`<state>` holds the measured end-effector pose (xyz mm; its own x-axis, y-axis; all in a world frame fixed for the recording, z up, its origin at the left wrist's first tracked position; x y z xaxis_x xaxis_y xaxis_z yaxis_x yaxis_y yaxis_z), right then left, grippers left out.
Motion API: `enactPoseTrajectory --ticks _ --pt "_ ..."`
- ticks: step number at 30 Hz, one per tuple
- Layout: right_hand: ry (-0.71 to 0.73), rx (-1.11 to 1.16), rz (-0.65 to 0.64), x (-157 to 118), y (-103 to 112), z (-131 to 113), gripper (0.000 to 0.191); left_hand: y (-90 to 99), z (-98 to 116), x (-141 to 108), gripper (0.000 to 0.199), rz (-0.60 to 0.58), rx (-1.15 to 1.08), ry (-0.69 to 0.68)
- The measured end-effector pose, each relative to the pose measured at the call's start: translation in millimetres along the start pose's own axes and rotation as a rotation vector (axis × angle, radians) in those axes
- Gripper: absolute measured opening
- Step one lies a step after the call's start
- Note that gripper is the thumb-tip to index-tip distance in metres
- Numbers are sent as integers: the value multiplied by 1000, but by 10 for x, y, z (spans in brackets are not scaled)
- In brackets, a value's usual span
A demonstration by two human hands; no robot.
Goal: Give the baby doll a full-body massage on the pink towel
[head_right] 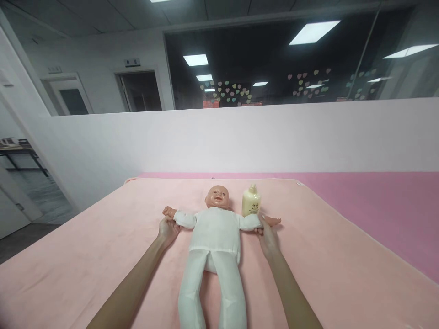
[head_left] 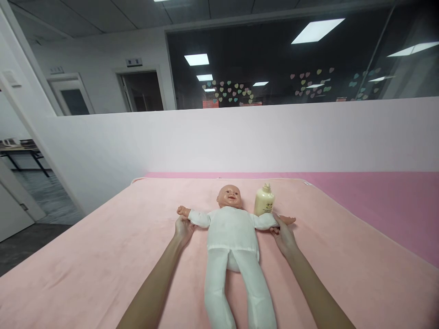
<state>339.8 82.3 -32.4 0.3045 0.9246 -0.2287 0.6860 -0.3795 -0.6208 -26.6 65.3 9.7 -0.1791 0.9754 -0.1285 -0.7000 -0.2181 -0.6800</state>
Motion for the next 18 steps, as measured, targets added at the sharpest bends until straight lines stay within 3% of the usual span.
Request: enactPoseTrajectory --ticks 8,18 --pt "-4 26 -11 -11 0 6 34 16 -17 25 8 11 101 17" --pt "13 12 -22 28 6 21 32 -6 -15 16 10 -7 70 -9"
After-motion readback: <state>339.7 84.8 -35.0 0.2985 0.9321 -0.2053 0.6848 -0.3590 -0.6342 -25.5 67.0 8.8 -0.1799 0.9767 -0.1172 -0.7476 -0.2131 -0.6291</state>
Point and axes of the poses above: each hand's wrist, its own x-axis towards the middle knuckle, its own y-axis out of the back of the hand, z = x × y, the point moved 3 cm from there along x, towards the middle knuckle, and after that the axes turned 3 degrees about x, right-handed, at the moved point
